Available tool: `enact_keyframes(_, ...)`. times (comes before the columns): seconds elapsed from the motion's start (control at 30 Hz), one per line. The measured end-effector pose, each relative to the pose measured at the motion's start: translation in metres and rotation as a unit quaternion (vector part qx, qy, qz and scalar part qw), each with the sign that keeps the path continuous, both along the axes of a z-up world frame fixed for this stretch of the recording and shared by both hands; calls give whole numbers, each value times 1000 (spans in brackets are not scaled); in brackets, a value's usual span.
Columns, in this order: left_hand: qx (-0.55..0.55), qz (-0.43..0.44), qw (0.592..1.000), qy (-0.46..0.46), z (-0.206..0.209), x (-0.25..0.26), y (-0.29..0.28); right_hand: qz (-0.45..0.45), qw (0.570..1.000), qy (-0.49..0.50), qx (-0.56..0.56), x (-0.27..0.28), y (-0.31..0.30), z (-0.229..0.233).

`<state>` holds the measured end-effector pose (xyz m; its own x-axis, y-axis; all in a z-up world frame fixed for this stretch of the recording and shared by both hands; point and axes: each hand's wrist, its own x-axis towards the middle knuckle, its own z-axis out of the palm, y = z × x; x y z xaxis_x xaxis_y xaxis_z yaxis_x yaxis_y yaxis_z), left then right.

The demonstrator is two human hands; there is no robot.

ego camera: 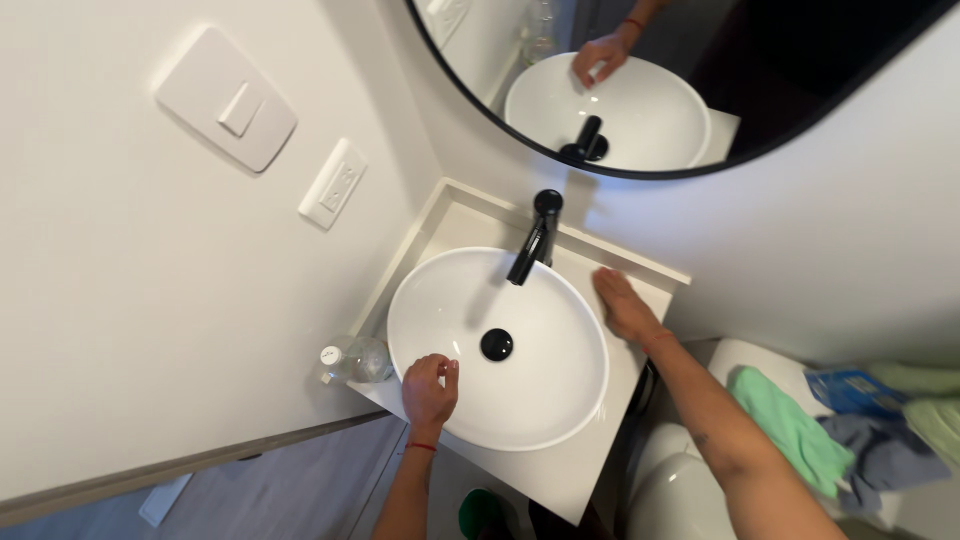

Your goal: The person cleans the bathroom sink and faucet by hand with a cloth and a sponge, using water from a plastic bottle.

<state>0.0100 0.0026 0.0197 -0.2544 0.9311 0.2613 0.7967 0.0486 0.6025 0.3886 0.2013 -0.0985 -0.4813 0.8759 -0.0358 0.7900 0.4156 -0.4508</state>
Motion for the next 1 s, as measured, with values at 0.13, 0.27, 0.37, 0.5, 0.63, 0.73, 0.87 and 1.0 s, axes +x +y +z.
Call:
enact_keyframes(0.13,13,13,1000,-20,-5,0,-2,50,997,56,-28,-70,44,4)
enact_keyframes(0.27,39,11,999,-23,-7,-3,1,25,996,88,-15,-89,52,2)
enact_keyframes(0.37,16,5,1000,-12,-4,-3,0,40,996,77,-20,-69,25,-2)
enact_keyframes(0.5,36,-3,999,0,-2,-1,1,17,981,140,-136,-52,-33,-14)
enact_keyframes(0.63,-13,8,1000,-7,6,3,-2,-97,826,354,-427,-36,-52,-20)
enact_keyframes(0.73,13,-2,1000,-18,8,2,-3,-58,896,250,-362,-49,-26,-23)
enact_keyframes(0.87,22,2,999,-29,-1,-2,-5,-203,665,423,-581,-55,-3,-20)
enact_keyframes(1.0,32,-23,999,-32,-10,-10,-5,-121,882,243,-385,-44,-50,-10)
